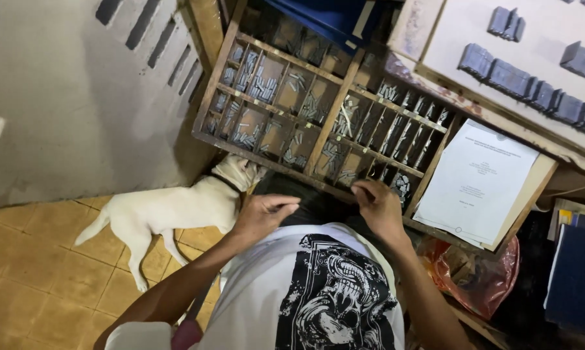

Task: A person is performing manual typesetting by selecting metal type characters from a wooden tray and arranging them on a printing press bed to prepare for a print run.

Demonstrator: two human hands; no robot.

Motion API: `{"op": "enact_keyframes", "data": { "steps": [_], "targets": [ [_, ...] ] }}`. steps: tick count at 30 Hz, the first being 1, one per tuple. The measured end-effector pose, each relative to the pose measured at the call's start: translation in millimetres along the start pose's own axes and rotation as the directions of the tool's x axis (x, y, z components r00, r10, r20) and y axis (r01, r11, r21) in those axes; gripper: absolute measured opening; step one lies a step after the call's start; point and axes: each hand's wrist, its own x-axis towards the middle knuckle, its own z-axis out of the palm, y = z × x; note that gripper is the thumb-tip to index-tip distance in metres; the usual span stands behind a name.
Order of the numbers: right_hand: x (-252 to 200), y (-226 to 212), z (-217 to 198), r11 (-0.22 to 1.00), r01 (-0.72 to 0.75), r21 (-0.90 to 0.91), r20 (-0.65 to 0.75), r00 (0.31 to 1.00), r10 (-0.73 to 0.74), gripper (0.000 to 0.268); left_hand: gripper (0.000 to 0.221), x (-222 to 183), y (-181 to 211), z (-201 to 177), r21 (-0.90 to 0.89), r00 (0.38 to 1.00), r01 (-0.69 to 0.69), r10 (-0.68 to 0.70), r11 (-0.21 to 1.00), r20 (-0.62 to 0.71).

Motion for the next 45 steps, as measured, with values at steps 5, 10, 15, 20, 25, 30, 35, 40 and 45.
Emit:
{"op": "enact_keyframes", "data": {
  "steps": [5, 10, 15, 20, 25, 30, 35, 40, 45],
  "targets": [
    [26.8, -5.7, 22.7, 0.908, 0.328, -0.261, -0.053, 0.934, -0.353, 0.009, 0.022, -5.4, 17.2, -14.7, -0.136, 0.929, 0.370, -0.365, 0.919, 0.064],
    [60.3, -34.8, 38.6, 0.664, 0.541, -0.516, -0.066, 0.748, -0.661, 0.016, 0.025, -5.0, 9.6, -6.0, -0.072, 0.939, 0.329, -0.317, 0.942, 0.133],
    [84.5, -4.2, 51.3, 0.610, 0.616, -0.499, 0.291, 0.782, -0.552, 0.055, 0.027, 3.4, 23.5, 7.9, 0.081, 0.947, 0.303, -0.309, 0.950, 0.083],
    [56.3, -33.1, 11.6, 0.872, 0.475, -0.115, 0.136, 0.878, -0.460, 0.022, 0.028, 14.9, 57.9, 21.5, 0.131, 0.918, 0.379, -0.390, 0.916, 0.068],
    [15.7, -31.2, -31.8, 0.894, 0.211, 0.394, 0.091, 0.960, -0.266, 0.030, 0.026, 26.2, 60.1, 42.6, 0.168, 0.963, 0.219, -0.241, 0.961, 0.122],
    [-19.6, 25.1, -28.1, 0.781, 0.041, 0.623, -0.043, 0.999, -0.017, 0.009, 0.029, 38.7, 56.7, 72.3, 0.163, 0.951, -0.156, 0.103, 0.974, 0.291],
    [-44.0, 36.6, -39.2, 0.633, 0.048, 0.773, -0.154, 0.982, 0.113, 0.007, 0.038, 45.4, 45.0, 101.8, 0.259, 0.940, -0.138, 0.044, 0.956, 0.338],
    [-53.0, 41.5, -41.5, 0.514, 0.001, 0.858, -0.179, 0.938, 0.298, 0.022, 0.041, 51.3, 58.9, 121.4, 0.245, 0.883, -0.384, 0.277, 0.890, 0.380],
    [-57.0, 44.3, -40.2, 0.528, 0.017, 0.849, -0.258, 0.885, 0.387, 0.013, 0.031, 51.6, 70.7, 136.5, 0.061, 0.882, -0.428, 0.403, 0.902, 0.243]
  ]
}}
